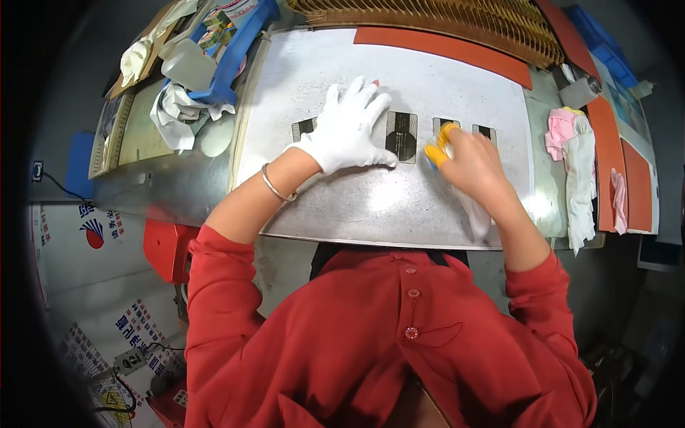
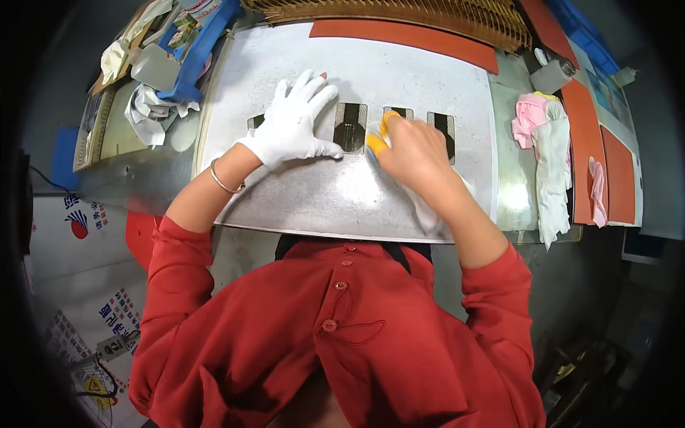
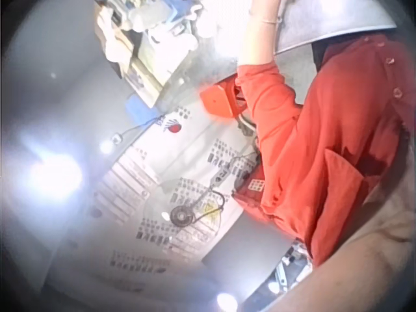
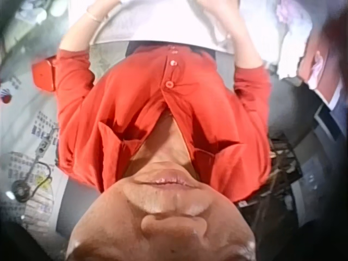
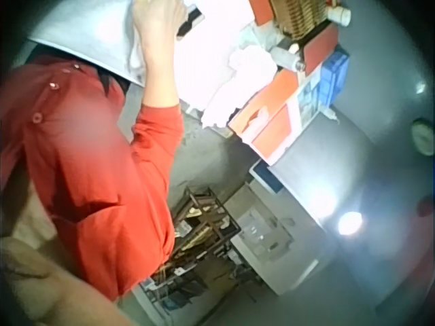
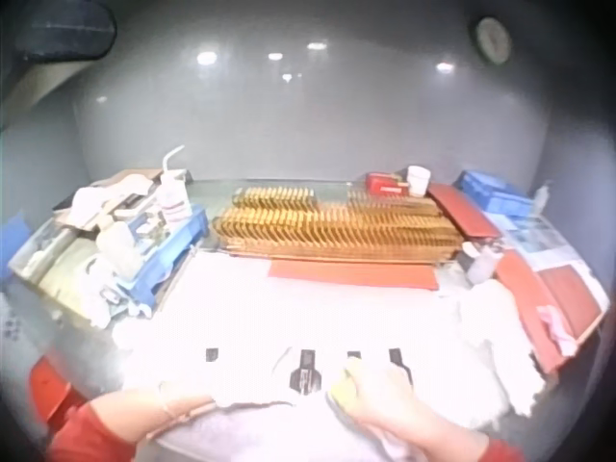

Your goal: The person cleans small, dark rectangular metal parts on a white tray using a yellow sponge and a white cloth. They wipe each part individually, occasionally applying liquid from a squeeze bottle to the cloth. The person then places the cleaned parts into a wooden rack with many slots.

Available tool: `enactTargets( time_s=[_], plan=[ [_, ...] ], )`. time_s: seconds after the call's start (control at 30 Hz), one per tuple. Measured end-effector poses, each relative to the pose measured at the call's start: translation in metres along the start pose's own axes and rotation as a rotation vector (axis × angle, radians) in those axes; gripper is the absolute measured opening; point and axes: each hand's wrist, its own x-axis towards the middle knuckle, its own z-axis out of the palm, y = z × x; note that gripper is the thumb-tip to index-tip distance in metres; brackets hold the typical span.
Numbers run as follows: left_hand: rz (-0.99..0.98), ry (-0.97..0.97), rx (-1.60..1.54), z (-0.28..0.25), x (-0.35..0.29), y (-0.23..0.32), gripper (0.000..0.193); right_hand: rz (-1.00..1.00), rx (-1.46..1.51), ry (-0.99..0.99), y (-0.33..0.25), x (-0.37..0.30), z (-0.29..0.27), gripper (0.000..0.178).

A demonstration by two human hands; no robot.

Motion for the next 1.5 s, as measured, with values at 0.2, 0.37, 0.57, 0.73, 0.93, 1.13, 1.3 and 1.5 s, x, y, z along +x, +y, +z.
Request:
enactTargets(
  time_s=[0.2,0.37,0.57,0.73,0.93,1.13,1.3,1.5],
  plan=[
    [-0.033,0.056,0.006,0.012,-0.009,-0.004,0.085,-0.009,-0.007,-0.022,-0.014,0.069,0.026,0.027],
    [-0.078,0.013,-0.011,0.013,-0.007,-0.004,0.087,0.007,-0.007,0.023,-0.014,0.086,0.042,0.018],
    [-0.072,0.009,-0.048,0.018,-0.005,-0.009,0.085,0.029,-0.012,0.012,-0.02,0.078,0.051,0.018],
    [0.018,-0.044,0.019,0.015,-0.004,-0.011,0.077,0.0,-0.024,0.083,-0.025,0.063,0.054,0.019],
    [0.112,-0.02,0.081,0.015,0.0,-0.012,0.077,-0.025,-0.009,0.064,-0.027,0.048,0.057,0.018],
    [0.146,-0.077,0.101,0.005,0.001,-0.008,0.097,-0.022,0.042,0.024,-0.028,0.028,0.06,0.02],
    [0.112,-0.18,0.078,-0.001,0.001,-0.006,0.106,-0.041,0.045,0.043,-0.035,0.007,0.063,0.02],
    [0.097,-0.218,0.049,-0.007,-0.007,-0.018,0.111,-0.151,-0.022,-0.065,-0.033,-0.008,0.056,0.022]
  ],
)
